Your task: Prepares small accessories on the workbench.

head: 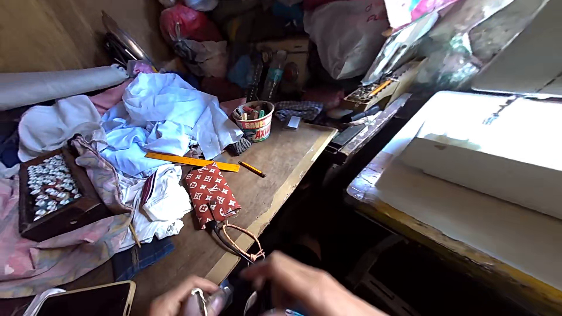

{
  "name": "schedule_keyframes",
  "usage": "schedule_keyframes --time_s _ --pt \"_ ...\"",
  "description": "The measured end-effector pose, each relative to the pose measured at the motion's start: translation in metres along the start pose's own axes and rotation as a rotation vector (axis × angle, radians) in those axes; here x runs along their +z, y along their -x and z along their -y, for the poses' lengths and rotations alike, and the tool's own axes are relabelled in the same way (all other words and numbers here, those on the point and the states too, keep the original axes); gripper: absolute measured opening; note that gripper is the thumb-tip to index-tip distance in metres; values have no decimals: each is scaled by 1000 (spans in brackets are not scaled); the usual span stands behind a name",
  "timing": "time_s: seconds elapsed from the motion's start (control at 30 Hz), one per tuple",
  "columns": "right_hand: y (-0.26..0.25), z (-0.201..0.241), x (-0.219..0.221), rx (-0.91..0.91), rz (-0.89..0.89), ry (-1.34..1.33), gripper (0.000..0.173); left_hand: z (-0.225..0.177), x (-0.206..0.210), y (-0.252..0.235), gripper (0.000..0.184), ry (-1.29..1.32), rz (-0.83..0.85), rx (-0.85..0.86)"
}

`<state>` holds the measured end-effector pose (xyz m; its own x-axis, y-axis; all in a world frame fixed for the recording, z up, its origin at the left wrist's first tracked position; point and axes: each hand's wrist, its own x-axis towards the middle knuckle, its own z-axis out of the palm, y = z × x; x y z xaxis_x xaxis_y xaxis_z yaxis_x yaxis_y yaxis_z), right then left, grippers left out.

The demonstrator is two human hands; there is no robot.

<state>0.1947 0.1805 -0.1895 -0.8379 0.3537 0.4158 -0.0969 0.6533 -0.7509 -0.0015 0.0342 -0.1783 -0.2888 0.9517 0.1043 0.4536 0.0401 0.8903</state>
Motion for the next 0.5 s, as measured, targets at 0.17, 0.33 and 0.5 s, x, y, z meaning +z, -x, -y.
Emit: schedule_keyframes --time_s 0.17,0.33,0.5 --pt "21 -93 8 162 -310 226 18 10 -23 -26 9 -42 -223 182" --pt "14 -102 25 261 -152 37 29 18 -6 -56 32 101 -130 225" --pt "6 -101 31 332 -93 -76 20 24 14 -83 11 -20 -97 263"
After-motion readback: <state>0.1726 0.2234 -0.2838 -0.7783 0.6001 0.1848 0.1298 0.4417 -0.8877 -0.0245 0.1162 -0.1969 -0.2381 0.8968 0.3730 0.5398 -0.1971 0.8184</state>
